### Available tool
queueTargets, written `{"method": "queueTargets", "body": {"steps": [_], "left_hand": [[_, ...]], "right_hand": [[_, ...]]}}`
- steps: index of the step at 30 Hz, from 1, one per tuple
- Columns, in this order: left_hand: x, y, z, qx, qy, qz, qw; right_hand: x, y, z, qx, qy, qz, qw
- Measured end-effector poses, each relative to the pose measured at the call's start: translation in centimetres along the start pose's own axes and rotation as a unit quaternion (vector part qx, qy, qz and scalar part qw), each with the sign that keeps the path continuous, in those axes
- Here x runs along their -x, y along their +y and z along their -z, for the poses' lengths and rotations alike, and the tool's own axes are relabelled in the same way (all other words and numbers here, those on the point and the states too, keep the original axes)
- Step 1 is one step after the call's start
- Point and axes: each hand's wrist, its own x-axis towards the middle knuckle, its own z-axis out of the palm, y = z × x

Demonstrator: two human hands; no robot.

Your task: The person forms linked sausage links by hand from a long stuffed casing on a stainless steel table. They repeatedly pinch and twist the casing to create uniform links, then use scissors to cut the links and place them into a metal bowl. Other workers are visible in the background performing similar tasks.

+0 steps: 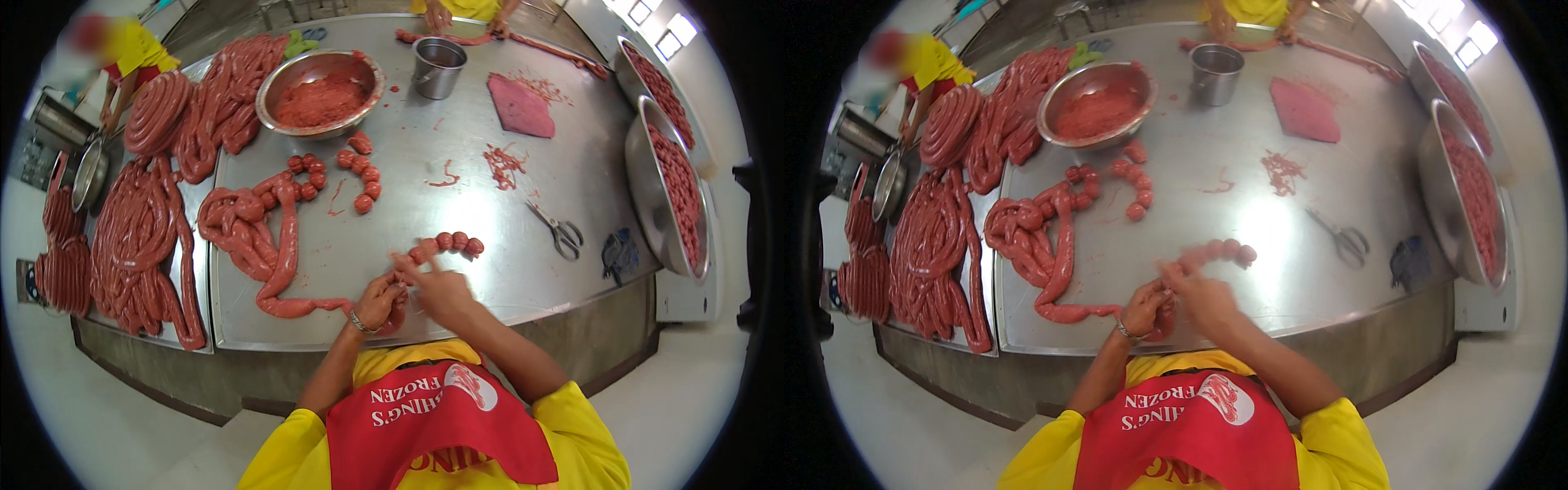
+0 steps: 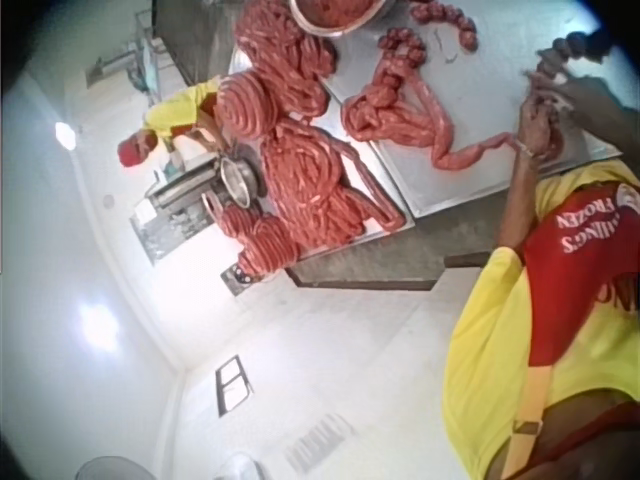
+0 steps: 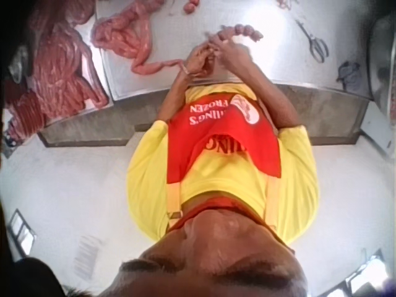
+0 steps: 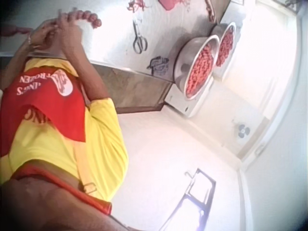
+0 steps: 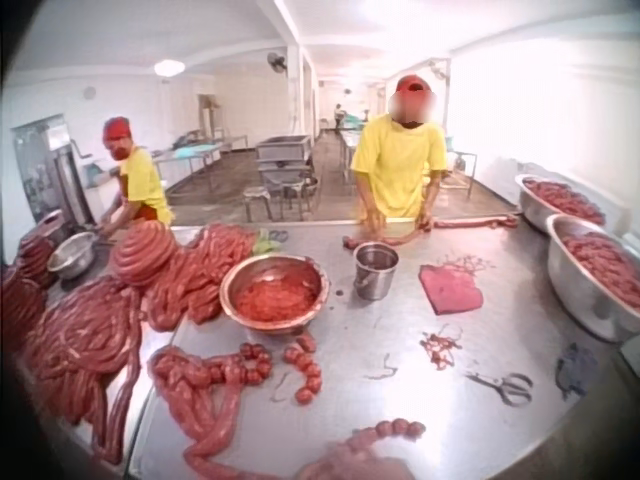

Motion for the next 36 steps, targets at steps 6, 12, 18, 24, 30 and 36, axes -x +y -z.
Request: {"method": "queueTargets", "body": {"steps": [6,12,18,24,30,36], "left_hand": [[-1.1,2.1,-3.7,-0.044,-0.001,0.030,0.999],[-2.7,1.1,-2.5,-0.129,-0.007,0.031,0.991],[-2.0,-0.1,-2.0,-0.066,0.020,0.038,0.997],[-2.3,0.2,-1.4,-0.021,0.044,0.054,0.997],[-1.9,-0.5,-1.7,-0.019,0.030,0.039,0.999],[-0.3,0.5,-2.0,-0.049,-0.032,0.082,0.995]], "right_hand": [[6.4,0.8,7.7,-0.204,-0.053,0.145,0.967],[16.9,12.5,3.2,-0.299,-0.010,0.029,0.954],[22.5,13.1,3.7,-0.824,0.260,-0.154,0.479],[26.9,12.8,3.0,-0.637,-0.007,-0.149,0.756],[28.0,22.9,-7.9,-0.333,-0.015,-0.438,0.835],[14.5,27.8,-2.1,-0.091,0.202,-0.185,0.957]]}}
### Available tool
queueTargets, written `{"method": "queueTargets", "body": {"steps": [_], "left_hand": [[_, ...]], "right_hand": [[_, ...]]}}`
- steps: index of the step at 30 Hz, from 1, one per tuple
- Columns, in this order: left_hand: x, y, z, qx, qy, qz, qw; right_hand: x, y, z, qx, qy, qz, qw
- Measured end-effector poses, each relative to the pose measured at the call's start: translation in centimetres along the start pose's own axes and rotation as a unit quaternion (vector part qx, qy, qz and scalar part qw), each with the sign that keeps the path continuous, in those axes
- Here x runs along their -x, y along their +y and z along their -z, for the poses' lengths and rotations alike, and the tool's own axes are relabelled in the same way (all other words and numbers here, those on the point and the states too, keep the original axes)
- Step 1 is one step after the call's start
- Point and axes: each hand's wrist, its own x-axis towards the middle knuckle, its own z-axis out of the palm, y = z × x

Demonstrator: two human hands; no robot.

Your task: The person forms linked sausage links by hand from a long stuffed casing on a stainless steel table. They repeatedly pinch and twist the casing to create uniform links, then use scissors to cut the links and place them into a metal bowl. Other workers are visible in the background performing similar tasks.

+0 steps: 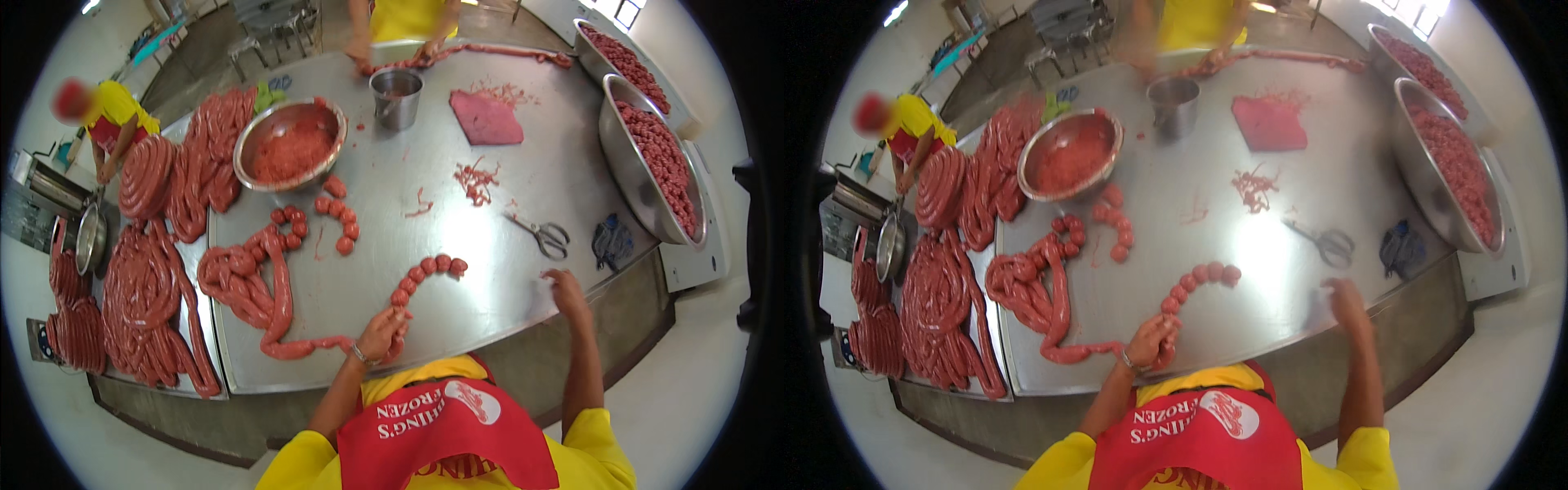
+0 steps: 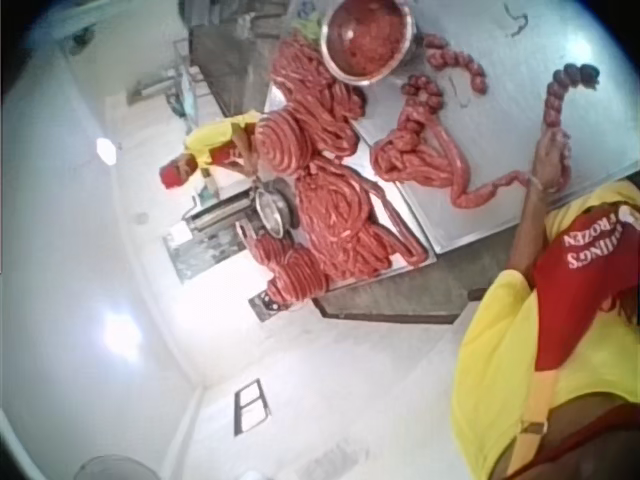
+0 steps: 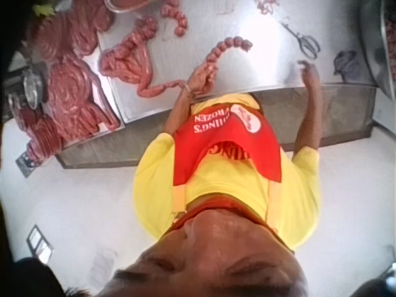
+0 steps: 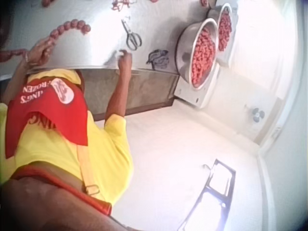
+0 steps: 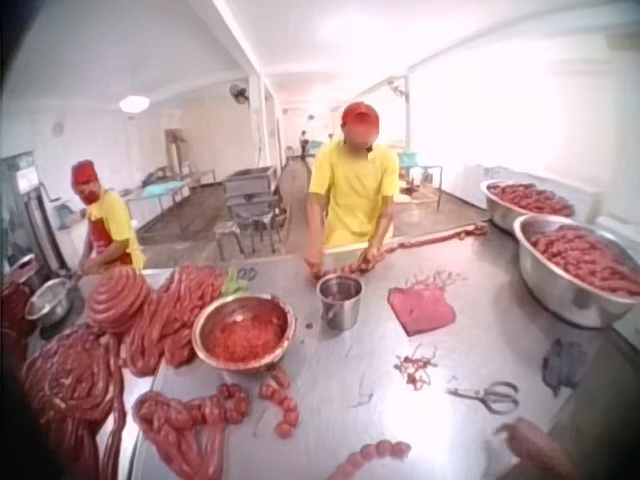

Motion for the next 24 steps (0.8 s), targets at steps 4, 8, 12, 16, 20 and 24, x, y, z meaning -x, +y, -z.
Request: {"method": "queueTargets", "body": {"steps": [4,8,12,16,20,24], "left_hand": [[-0.5,0.0,0.6,-0.076,-0.020,-0.006,0.997],[-0.2,-0.5,1.0,-0.016,0.088,-0.106,0.990],[-0.1,-0.7,1.7,0.098,0.105,-0.069,0.987],[-0.9,2.2,-2.5,0.066,0.138,-0.003,0.988],[-2.8,1.5,-2.3,-0.098,0.182,-0.043,0.977],[-2.6,-0.6,-1.2,-0.101,0.158,-0.049,0.981]], "right_hand": [[-7.9,-15.5,-9.8,0.142,-0.182,-0.014,0.973],[-4.4,-28.7,-12.1,0.073,-0.166,0.277,0.944],[-1.9,-29.0,-3.0,-0.015,-0.196,0.187,0.963],[-0.5,-27.6,2.9,-0.050,-0.298,0.306,0.903],[3.9,-18.0,2.4,-0.290,-0.222,0.205,0.908],[7.2,-15.1,6.0,-0.229,-0.292,-0.081,0.925]]}}
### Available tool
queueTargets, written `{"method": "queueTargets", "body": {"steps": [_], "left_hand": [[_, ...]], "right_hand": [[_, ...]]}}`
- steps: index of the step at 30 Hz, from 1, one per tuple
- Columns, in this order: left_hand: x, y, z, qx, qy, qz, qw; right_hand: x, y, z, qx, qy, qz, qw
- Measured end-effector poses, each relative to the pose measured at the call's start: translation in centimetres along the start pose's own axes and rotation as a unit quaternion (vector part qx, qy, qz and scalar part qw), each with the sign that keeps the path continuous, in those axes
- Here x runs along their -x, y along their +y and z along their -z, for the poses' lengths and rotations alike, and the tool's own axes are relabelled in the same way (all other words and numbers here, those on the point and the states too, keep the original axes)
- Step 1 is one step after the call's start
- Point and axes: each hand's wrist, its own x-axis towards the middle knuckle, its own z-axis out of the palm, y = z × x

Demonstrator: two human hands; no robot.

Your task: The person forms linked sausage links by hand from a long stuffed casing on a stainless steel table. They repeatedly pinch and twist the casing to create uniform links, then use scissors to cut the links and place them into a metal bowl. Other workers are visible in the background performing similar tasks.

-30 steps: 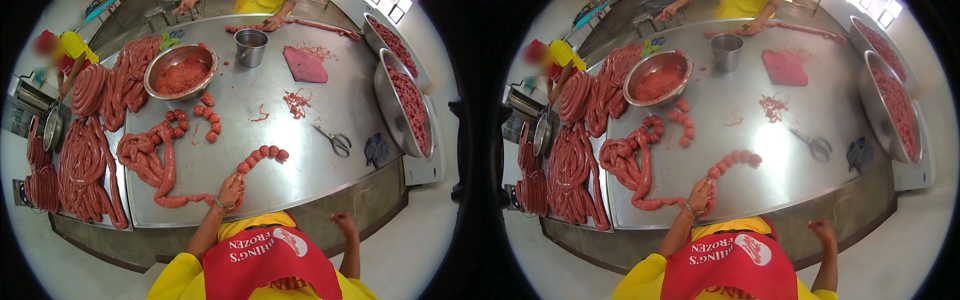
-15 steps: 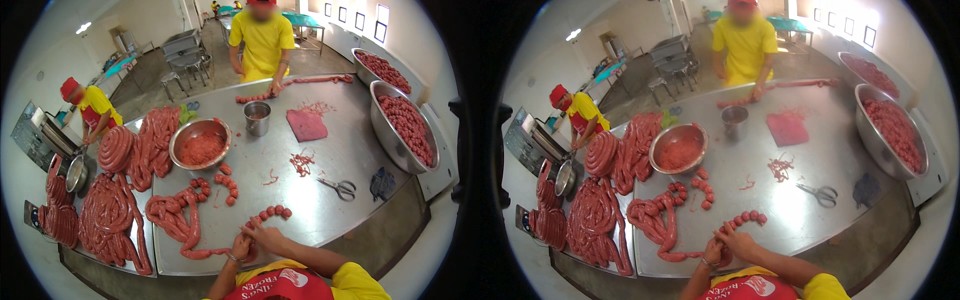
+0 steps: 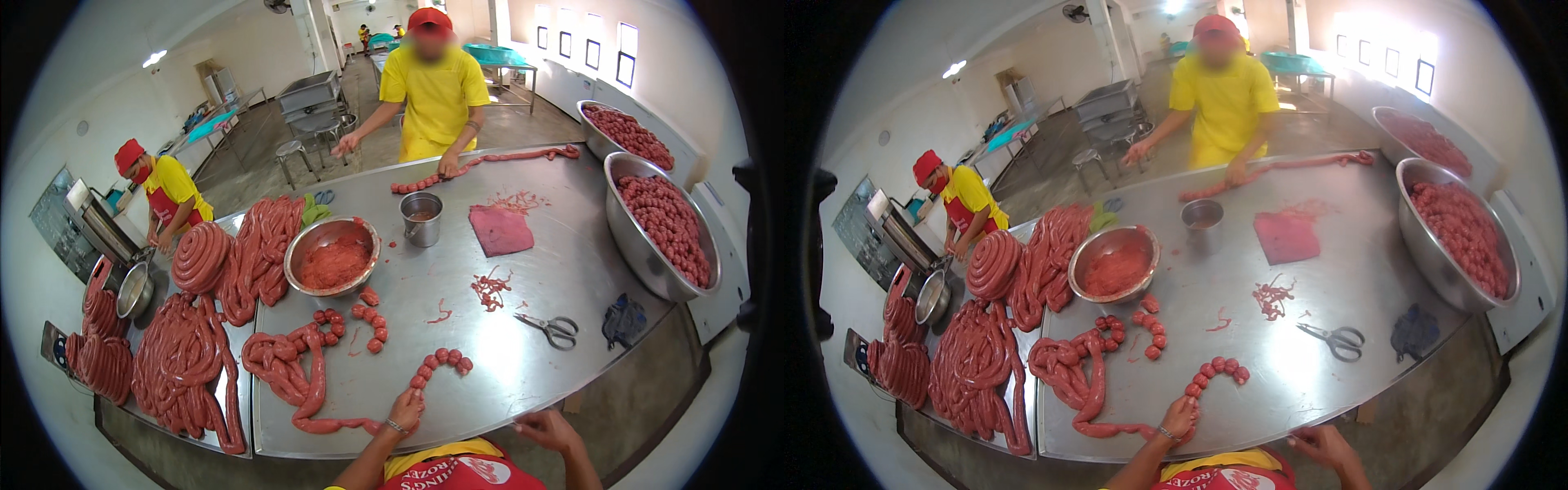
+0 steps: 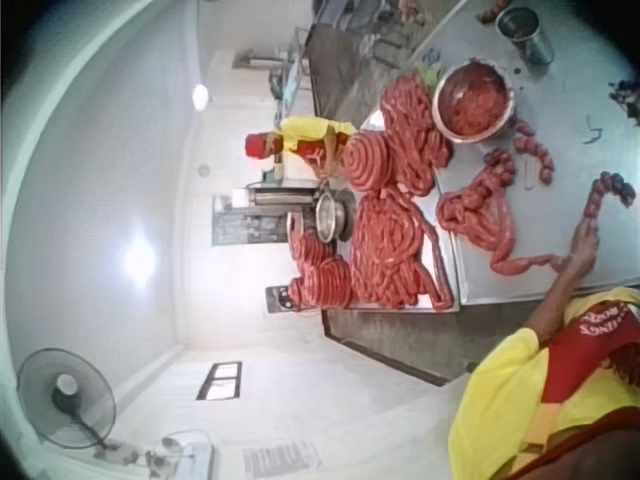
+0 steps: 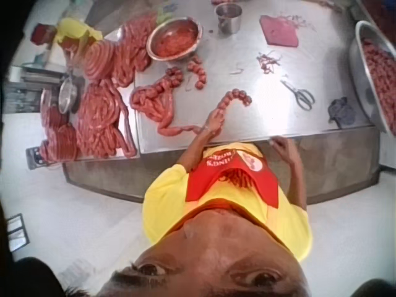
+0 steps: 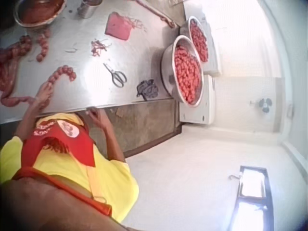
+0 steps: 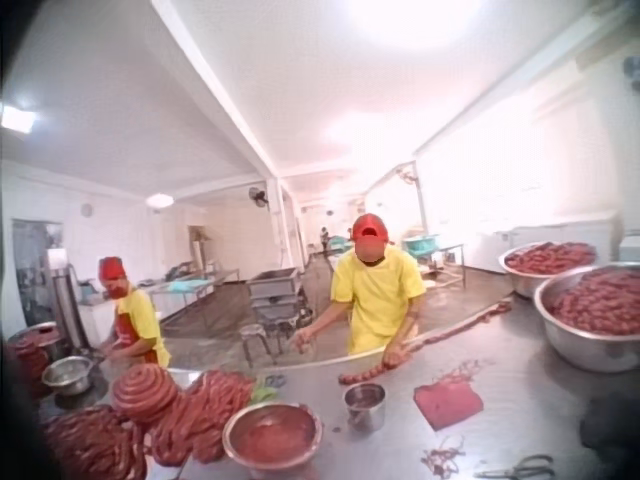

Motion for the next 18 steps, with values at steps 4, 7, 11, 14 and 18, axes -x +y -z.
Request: {"method": "queueTargets", "body": {"steps": [4,7,11,14,18], "left_hand": [[-0.3,-0.5,0.6,0.053,0.025,0.007,0.998],[-0.1,0.1,0.2,0.066,-0.005,0.022,0.998],[-0.9,-2.3,0.9,-0.004,-0.016,-0.097,0.995],[2.1,0.0,0.2,-0.340,0.048,-0.177,0.922],[6.2,0.8,2.1,-0.640,0.086,-0.191,0.739]], "right_hand": [[5.6,10.2,3.8,-0.187,-0.011,-0.022,0.982],[9.5,25.8,5.5,0.106,0.236,-0.306,0.916],[8.9,27.8,4.9,0.030,0.331,-0.250,0.910],[3.5,24.9,3.7,0.179,0.500,-0.047,0.846],[-6.8,13.9,2.3,-0.007,0.441,0.141,0.886]]}}
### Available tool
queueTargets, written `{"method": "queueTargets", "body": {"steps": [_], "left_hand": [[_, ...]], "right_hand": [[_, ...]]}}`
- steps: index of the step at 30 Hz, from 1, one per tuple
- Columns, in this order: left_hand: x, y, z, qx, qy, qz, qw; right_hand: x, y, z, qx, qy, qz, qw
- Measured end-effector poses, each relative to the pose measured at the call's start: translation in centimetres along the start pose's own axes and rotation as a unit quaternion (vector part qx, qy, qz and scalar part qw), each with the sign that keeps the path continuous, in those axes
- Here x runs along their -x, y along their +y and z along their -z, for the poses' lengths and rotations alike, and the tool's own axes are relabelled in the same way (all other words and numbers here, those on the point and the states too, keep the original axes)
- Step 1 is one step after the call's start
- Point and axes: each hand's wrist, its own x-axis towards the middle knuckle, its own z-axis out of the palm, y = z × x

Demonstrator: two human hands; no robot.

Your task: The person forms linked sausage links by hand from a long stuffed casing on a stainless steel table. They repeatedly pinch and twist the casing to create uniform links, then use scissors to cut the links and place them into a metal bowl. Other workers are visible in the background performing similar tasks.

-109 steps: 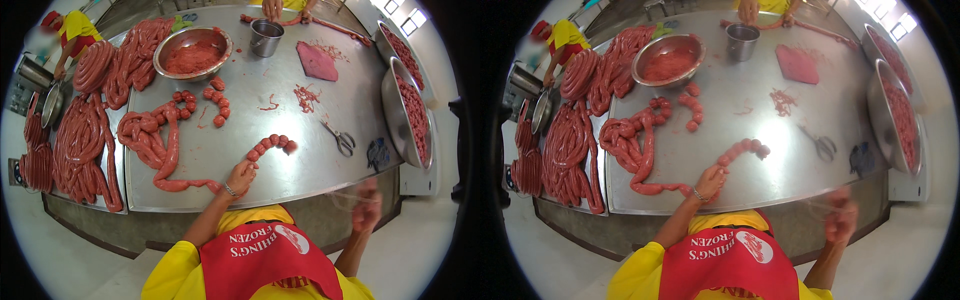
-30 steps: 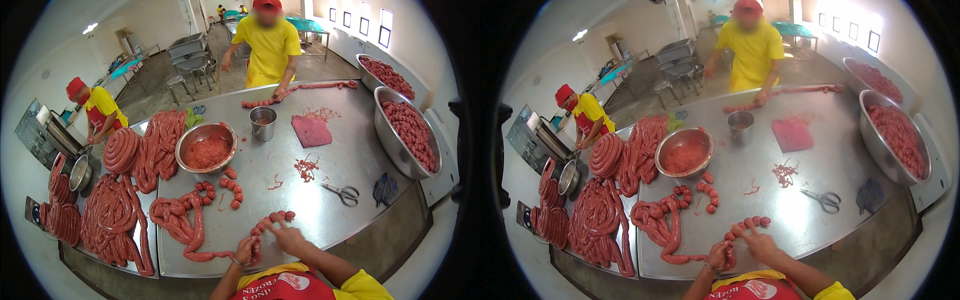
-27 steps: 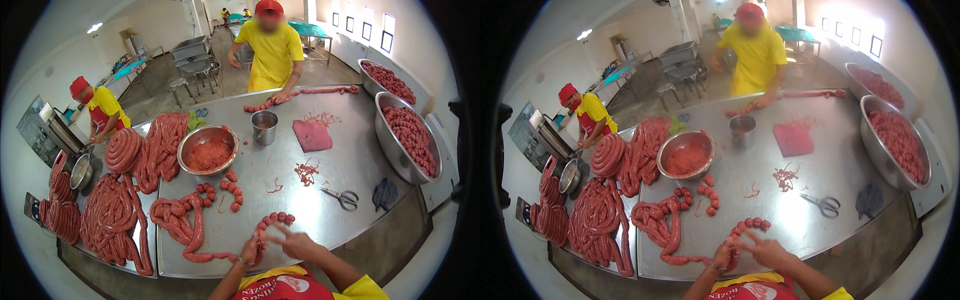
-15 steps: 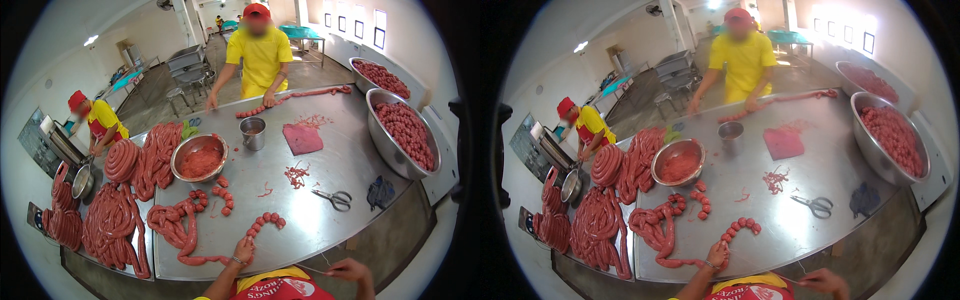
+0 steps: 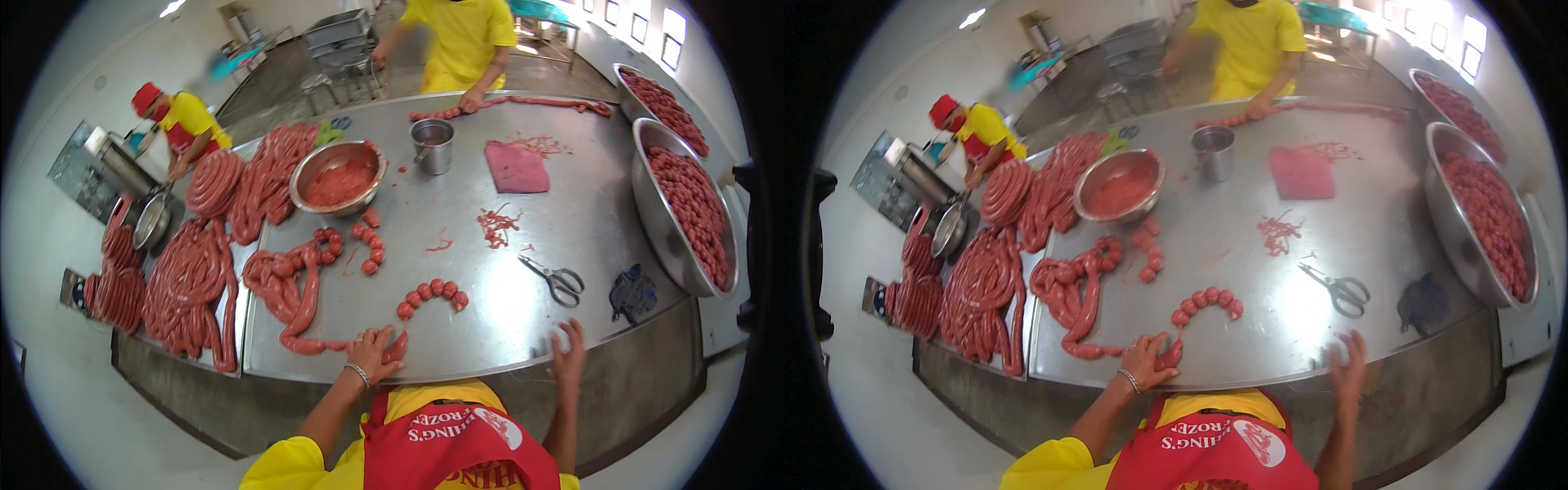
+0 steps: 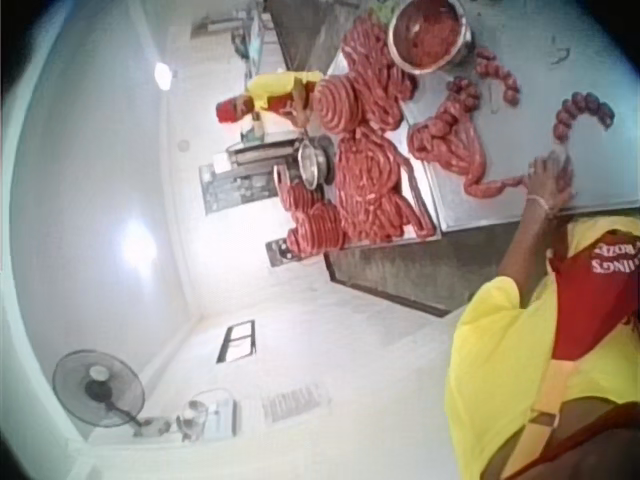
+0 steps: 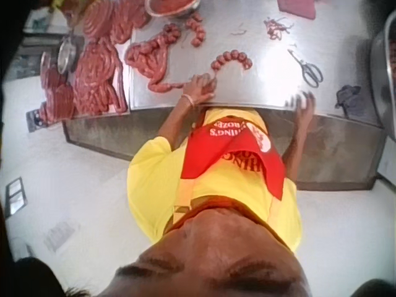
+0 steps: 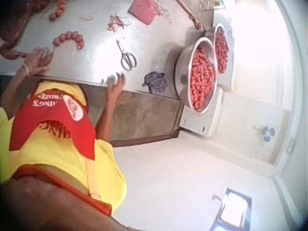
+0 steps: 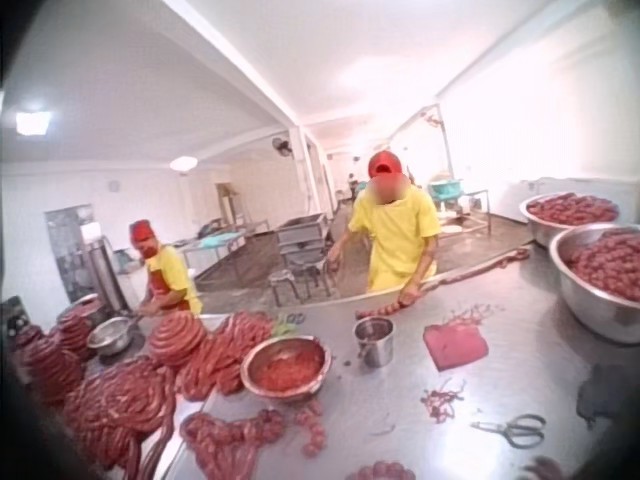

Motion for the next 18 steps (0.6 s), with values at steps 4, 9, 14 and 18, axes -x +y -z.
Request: {"method": "queueTargets", "body": {"steps": [4,9,14,18], "left_hand": [[2.5,-0.4,-0.2,-0.055,-0.010,0.009,0.998],[2.0,4.9,-1.6,0.076,0.073,0.014,0.994],[-0.5,6.1,1.3,0.185,-0.021,0.061,0.981],[-4.3,-5.9,1.9,0.044,0.195,0.200,0.959]], "right_hand": [[-3.3,-9.0,-12.0,-0.041,-0.193,0.154,0.968],[-5.3,-13.7,-18.3,0.074,-0.203,0.293,0.931],[-6.9,-9.2,-16.4,0.138,-0.217,0.229,0.939],[-6.6,-5.8,-9.9,0.157,-0.194,0.135,0.959]]}}
